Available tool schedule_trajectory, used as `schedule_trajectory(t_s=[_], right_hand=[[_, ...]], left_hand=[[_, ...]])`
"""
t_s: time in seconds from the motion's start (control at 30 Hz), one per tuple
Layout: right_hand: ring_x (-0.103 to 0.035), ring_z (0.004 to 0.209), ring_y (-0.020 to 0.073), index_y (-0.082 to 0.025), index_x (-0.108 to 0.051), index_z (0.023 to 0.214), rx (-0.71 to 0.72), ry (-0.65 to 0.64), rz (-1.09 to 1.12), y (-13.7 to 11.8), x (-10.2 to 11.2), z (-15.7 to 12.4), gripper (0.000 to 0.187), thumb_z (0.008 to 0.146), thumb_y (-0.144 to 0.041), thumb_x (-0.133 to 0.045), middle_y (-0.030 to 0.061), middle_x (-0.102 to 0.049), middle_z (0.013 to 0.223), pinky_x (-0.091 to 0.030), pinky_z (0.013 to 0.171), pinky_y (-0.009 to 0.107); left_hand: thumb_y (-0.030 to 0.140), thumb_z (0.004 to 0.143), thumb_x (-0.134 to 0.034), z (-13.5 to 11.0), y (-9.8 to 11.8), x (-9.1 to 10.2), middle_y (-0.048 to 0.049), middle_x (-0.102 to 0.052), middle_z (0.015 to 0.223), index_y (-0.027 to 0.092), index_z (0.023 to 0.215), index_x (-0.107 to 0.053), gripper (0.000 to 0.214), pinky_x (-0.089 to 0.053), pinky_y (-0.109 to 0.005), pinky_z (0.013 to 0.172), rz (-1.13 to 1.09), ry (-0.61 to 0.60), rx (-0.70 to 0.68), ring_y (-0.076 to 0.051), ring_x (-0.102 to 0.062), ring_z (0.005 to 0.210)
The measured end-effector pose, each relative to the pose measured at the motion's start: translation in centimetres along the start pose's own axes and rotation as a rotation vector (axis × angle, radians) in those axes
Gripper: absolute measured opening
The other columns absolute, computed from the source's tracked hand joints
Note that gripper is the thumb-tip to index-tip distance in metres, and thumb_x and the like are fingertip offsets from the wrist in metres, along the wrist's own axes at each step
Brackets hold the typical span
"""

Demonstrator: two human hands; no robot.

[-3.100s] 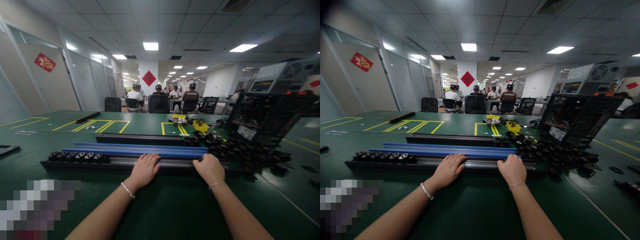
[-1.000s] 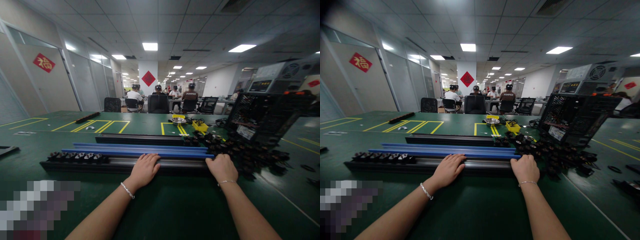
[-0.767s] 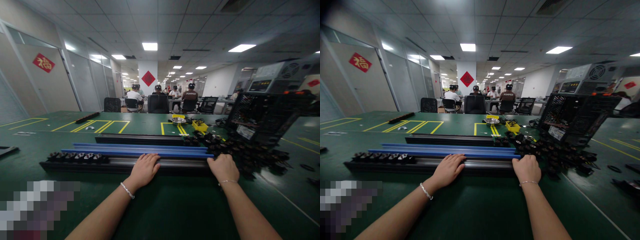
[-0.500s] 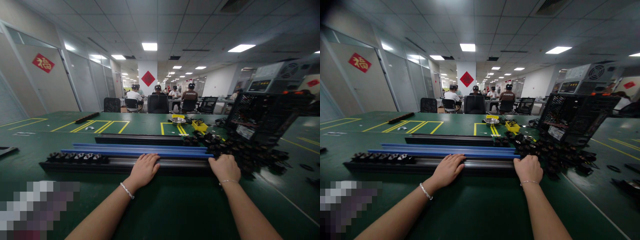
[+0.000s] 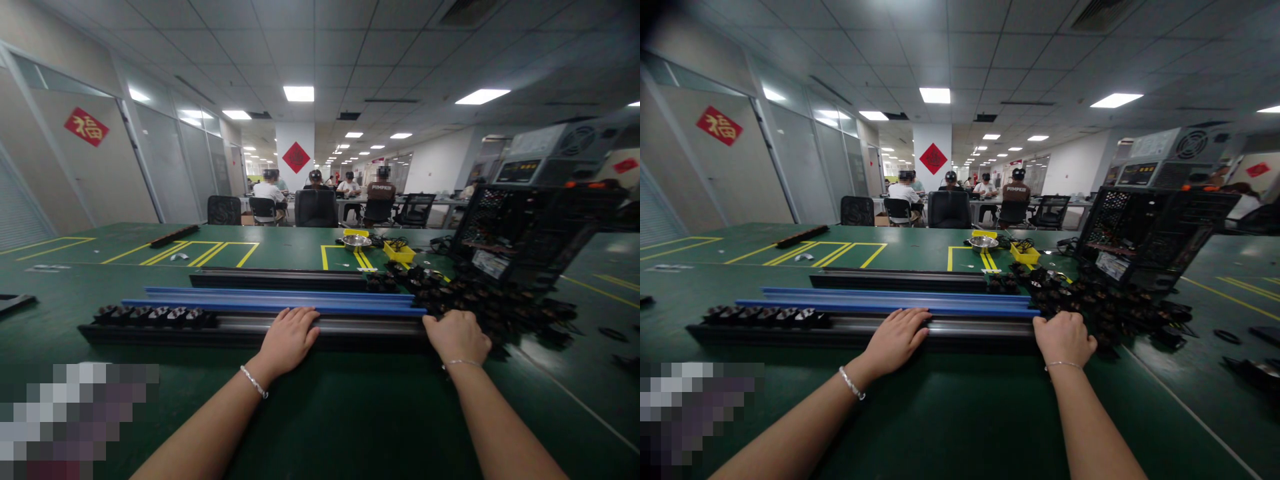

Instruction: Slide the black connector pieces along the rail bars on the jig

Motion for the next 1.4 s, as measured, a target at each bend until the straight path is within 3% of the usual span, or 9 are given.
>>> schedule_trajectory(t_s=[1.4], right_hand=[[-0.053,0.097,0.0314,-0.013,-0.062,0.103,-0.120,-0.001,0.141,2.9,-0.7,1.2,0.048,0.074,-0.046,-0.042,0.0184,-0.054,0.110,-0.045,0.075,0.041]], left_hand=[[0.042,0.092,-0.027,0.0,-0.1,0.0,-0.0026,-0.051,0.130,0.026,0.122,-0.048,0.039,-0.029,-0.040,0.103,-0.008,0.013,0.004,-0.019,-0.044,0.120]])
Point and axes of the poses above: each hand's wrist, its own z-axis towards the middle knuckle, its own x-axis out of the back of the hand, y = z × x, the point moved 7 cm from there along z, towards the middle knuckle
